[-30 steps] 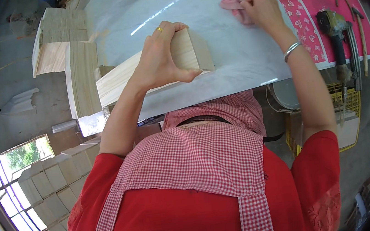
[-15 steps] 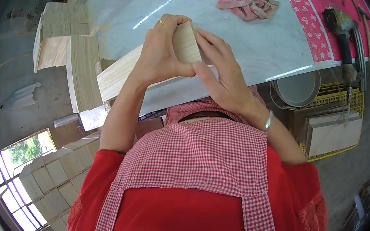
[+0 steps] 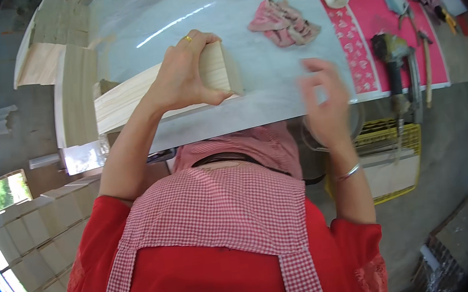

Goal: Assembling wooden boards into a box frame using wood glue and a pneumatic nail gun.

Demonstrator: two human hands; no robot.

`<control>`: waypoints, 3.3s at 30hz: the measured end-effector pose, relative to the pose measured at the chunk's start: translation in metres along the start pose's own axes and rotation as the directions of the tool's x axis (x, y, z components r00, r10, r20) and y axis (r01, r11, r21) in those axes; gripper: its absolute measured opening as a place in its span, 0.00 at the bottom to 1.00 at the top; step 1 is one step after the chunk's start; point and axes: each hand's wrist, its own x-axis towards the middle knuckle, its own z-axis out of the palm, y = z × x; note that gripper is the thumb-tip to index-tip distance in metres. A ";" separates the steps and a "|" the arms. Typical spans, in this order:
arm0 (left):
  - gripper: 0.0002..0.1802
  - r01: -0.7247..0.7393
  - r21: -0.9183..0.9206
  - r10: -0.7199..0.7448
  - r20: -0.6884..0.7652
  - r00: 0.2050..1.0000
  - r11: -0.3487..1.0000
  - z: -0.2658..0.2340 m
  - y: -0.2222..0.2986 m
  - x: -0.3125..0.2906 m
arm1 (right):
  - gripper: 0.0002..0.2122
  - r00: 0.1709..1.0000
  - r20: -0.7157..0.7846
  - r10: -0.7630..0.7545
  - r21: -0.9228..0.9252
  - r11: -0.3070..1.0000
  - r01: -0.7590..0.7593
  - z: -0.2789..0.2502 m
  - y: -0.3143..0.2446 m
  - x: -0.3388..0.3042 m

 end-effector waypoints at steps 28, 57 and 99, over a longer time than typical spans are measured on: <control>0.47 -0.103 0.092 0.103 -0.001 0.995 0.990 0.007 -0.014 -0.011 | 0.13 0.820 0.103 0.563 -0.683 0.639 -0.353 -0.124 -0.021 0.077; 0.41 -0.045 0.066 0.047 -0.032 0.998 0.997 0.010 -0.008 -0.018 | 0.19 0.668 0.728 0.153 -0.359 0.916 0.182 -0.044 -0.154 0.106; 0.26 -0.294 0.027 0.280 -0.396 0.875 0.955 0.033 -0.010 -0.130 | 0.20 0.842 0.499 0.202 -0.312 0.949 -0.043 -0.058 -0.120 0.123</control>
